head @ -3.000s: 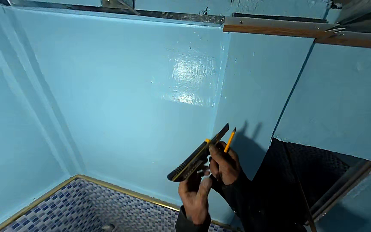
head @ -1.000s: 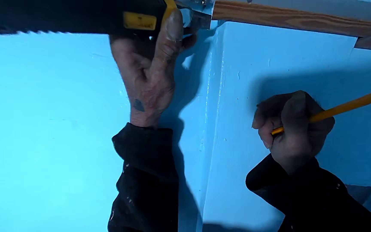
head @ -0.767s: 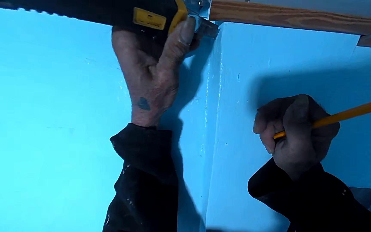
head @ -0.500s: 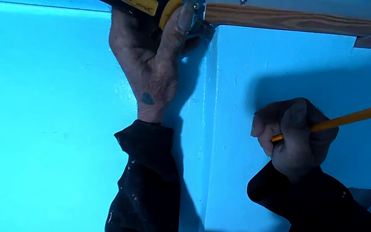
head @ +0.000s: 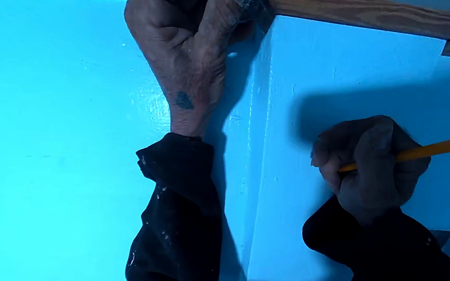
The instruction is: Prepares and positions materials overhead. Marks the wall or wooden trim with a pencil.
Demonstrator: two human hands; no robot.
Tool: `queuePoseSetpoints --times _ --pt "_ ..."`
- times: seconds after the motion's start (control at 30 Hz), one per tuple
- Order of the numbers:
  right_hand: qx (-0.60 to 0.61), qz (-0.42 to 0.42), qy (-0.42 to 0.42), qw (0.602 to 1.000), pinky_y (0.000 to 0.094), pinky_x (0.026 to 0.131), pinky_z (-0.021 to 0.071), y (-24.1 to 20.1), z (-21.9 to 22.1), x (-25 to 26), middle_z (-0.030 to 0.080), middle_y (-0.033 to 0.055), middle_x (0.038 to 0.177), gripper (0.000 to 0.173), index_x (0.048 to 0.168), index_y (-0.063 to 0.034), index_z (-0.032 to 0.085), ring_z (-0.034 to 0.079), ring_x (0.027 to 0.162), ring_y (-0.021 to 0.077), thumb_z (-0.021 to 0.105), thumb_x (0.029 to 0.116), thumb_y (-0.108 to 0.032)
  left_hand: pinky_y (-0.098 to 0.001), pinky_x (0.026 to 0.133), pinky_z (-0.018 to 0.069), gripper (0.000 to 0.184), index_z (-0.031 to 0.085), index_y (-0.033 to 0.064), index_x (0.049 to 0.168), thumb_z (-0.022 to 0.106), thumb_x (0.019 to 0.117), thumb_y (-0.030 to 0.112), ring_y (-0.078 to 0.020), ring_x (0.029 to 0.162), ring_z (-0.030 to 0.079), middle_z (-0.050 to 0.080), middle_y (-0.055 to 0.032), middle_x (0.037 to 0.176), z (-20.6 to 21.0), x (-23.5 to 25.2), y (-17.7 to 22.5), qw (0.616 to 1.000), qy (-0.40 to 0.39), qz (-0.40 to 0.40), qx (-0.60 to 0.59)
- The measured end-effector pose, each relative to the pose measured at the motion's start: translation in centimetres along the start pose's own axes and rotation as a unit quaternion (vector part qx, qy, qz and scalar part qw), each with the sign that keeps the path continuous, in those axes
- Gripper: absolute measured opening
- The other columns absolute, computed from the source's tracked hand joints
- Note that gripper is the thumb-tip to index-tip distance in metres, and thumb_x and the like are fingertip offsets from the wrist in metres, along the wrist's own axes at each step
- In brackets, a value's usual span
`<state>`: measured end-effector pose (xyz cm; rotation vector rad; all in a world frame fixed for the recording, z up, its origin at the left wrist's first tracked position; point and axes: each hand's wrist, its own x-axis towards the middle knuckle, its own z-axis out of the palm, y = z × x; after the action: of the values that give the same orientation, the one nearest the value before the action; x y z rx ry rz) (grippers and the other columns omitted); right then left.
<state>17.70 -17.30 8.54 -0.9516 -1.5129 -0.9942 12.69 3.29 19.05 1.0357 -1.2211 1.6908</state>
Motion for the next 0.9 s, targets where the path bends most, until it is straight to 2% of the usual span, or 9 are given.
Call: queuePoseSetpoints --times 0.33,0.43,0.63,0.77,0.9 --pt "0.016 -0.004 0.007 1.000 0.0146 0.043 0.0473 0.1 0.0 -0.2 0.067 -0.0071 0.076 0.031 0.098 -0.0137 0.064 0.057 0.053 -0.0002 0.041 0.1119 -0.029 -0.0350 0.070 0.0663 0.016 0.063 0.0002 0.080 0.071 0.0836 -0.014 -0.0174 0.069 0.072 0.068 -0.0071 0.073 -0.5 0.0 0.0 0.998 -0.024 -0.059 -0.013" --pt "0.025 -0.003 0.010 1.000 0.0140 0.044 0.0475 0.0 0.1 -0.3 0.069 -0.0067 0.080 0.028 0.098 -0.0153 0.063 0.059 0.054 -0.0002 0.042 0.1116 -0.028 -0.0313 0.070 0.0654 0.016 0.064 0.0014 0.080 0.070 0.0847 -0.012 -0.0141 0.069 0.071 0.068 -0.0045 0.073 -0.7 0.0 0.1 0.997 -0.037 -0.064 0.024" --pt "0.031 -0.007 0.014 0.999 0.0137 0.044 0.0481 0.1 0.2 -0.3 0.070 -0.0065 0.081 0.029 0.098 -0.0150 0.064 0.059 0.055 -0.0002 0.042 0.1117 -0.028 -0.0206 0.062 0.0614 0.021 0.066 0.0079 0.072 0.072 0.0825 -0.009 -0.0052 0.063 0.070 0.068 0.0031 0.065 -1.0 -0.3 0.4 0.991 -0.027 -0.071 0.109" --pt "0.016 -0.010 0.010 1.000 0.0131 0.043 0.0475 0.1 0.1 -0.4 0.070 -0.0073 0.081 0.032 0.100 -0.0140 0.064 0.058 0.054 -0.0011 0.039 0.1123 -0.030 -0.0155 0.057 0.0555 0.026 0.061 0.0130 0.068 0.071 0.0788 -0.009 0.0014 0.058 0.063 0.061 0.0089 0.061 -1.1 -0.5 0.2 0.985 -0.025 -0.060 0.158" --pt "0.001 -0.011 0.010 1.000 0.0132 0.042 0.0468 0.1 0.1 -0.4 0.069 -0.0073 0.079 0.034 0.099 -0.0151 0.062 0.057 0.052 -0.0009 0.036 0.1127 -0.032 -0.0119 0.054 0.0489 0.028 0.059 0.0146 0.065 0.071 0.0806 -0.006 0.0060 0.055 0.057 0.055 0.0115 0.058 -1.1 -0.6 0.4 0.972 -0.025 -0.060 0.228"
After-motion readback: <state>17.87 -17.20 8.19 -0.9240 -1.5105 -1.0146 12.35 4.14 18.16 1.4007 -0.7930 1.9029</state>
